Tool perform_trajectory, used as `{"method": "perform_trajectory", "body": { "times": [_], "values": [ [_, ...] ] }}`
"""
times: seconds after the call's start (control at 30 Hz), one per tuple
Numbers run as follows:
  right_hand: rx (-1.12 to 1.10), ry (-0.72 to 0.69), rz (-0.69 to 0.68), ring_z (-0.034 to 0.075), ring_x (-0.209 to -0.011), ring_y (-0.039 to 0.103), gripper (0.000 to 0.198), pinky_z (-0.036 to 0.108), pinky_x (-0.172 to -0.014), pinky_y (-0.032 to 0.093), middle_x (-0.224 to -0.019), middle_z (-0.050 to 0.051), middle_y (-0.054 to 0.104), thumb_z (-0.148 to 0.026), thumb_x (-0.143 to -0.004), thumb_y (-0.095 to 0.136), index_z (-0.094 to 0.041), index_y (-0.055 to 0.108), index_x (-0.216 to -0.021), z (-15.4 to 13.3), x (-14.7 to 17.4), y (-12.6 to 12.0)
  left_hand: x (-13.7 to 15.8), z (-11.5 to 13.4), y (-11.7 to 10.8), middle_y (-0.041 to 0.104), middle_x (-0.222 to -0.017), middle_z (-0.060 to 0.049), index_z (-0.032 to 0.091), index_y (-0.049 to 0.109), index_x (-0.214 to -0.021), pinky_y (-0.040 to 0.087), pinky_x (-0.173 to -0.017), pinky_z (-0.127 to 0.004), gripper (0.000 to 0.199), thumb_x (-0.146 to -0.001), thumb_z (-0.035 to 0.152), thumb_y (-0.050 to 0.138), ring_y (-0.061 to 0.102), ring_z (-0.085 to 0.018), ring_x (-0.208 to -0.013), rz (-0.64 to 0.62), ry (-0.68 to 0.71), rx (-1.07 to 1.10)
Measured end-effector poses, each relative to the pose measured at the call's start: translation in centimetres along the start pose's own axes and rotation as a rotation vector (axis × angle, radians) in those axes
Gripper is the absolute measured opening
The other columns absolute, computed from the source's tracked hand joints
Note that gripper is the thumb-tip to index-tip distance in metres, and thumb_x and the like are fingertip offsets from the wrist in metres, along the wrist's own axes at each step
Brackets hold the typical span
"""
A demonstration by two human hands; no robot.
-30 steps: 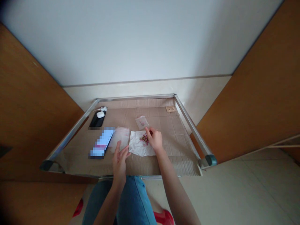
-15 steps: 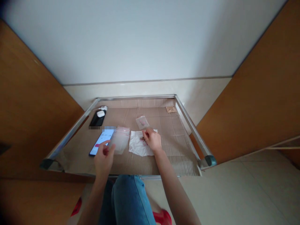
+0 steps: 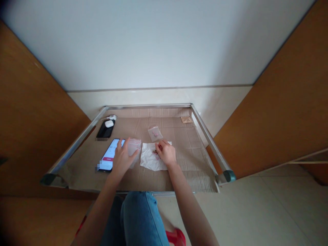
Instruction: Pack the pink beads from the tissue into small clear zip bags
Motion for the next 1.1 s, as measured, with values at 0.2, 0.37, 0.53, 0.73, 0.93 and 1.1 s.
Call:
{"method": "perform_trajectory", "body": {
  "times": [0.2, 0.37, 0.53, 0.73, 0.93, 1.1],
  "values": [
    [0.007, 0.003, -0.016, 0.01, -0.057, 0.052, 0.03, 0.022, -0.051, 0.026, -0.072, 0.001, 0.06, -0.037, -0.087, 0.043, -0.02, 0.056, -0.066, -0.1, 0.1, 0.1, 0.7, -0.2, 0.5, 0.034, -0.134, -0.017, 0.017, 0.048, -0.115, 0.045, -0.09, -0.044, 0.049, -0.076, 0.045, 0.055, 0.045, -0.033, -0.117, -0.031, -0.038, 0.01],
    [0.01, 0.004, -0.031, 0.01, -0.058, 0.052, 0.03, 0.022, -0.051, 0.027, -0.073, 0.0, 0.059, -0.038, -0.087, 0.044, -0.02, 0.056, -0.066, -0.2, 0.0, -0.1, 0.7, -0.4, 0.8, 0.036, -0.132, -0.017, 0.017, 0.047, -0.113, 0.046, -0.089, -0.043, 0.048, -0.073, 0.04, 0.059, 0.047, -0.031, -0.116, -0.052, -0.044, 0.039],
    [0.004, -0.001, -0.035, 0.01, -0.059, 0.052, 0.031, 0.022, -0.052, 0.027, -0.075, 0.001, 0.06, -0.038, -0.088, 0.042, -0.02, 0.056, -0.067, -0.2, 0.0, -0.2, 0.7, -0.7, 0.1, 0.038, -0.129, -0.013, 0.019, 0.046, -0.111, 0.043, -0.094, -0.042, 0.043, -0.072, 0.03, 0.059, 0.046, -0.029, -0.117, -0.009, -0.04, 0.081],
    [0.007, 0.006, -0.025, 0.01, -0.059, 0.052, 0.03, 0.023, -0.052, 0.026, -0.075, 0.001, 0.06, -0.038, -0.087, 0.043, -0.02, 0.057, -0.068, -0.1, 0.0, -0.1, 0.1, 0.4, -1.0, 0.039, -0.127, -0.013, 0.019, 0.044, -0.116, 0.042, -0.095, -0.043, 0.045, -0.074, 0.032, 0.057, 0.042, -0.029, -0.12, 0.069, 0.003, 0.118],
    [0.008, 0.023, -0.017, 0.011, -0.059, 0.052, 0.031, 0.023, -0.051, 0.026, -0.073, 0.001, 0.061, -0.039, -0.087, 0.042, -0.02, 0.057, -0.067, 0.1, 0.0, -0.1, 0.2, 0.9, 1.1, 0.042, -0.125, -0.013, 0.02, 0.045, -0.114, 0.042, -0.093, -0.044, 0.048, -0.071, 0.033, 0.061, 0.042, -0.03, -0.119, -0.057, 0.118, 0.077],
    [0.003, 0.017, -0.022, 0.012, -0.06, 0.053, 0.03, 0.023, -0.052, 0.027, -0.073, 0.002, 0.06, -0.039, -0.087, 0.043, -0.02, 0.058, -0.068, -0.1, 0.0, -0.2, 0.3, 0.5, 1.3, 0.044, -0.123, -0.012, 0.02, 0.044, -0.114, 0.042, -0.094, -0.043, 0.047, -0.07, 0.029, 0.061, 0.043, -0.028, -0.118, -0.058, 0.123, 0.08]
  ]
}}
Point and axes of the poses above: each hand's wrist, its own x-axis away from the middle knuckle, its own y-axis out of the palm, z = x × y, the point moved 3 cm from there along -x, towards the middle knuckle
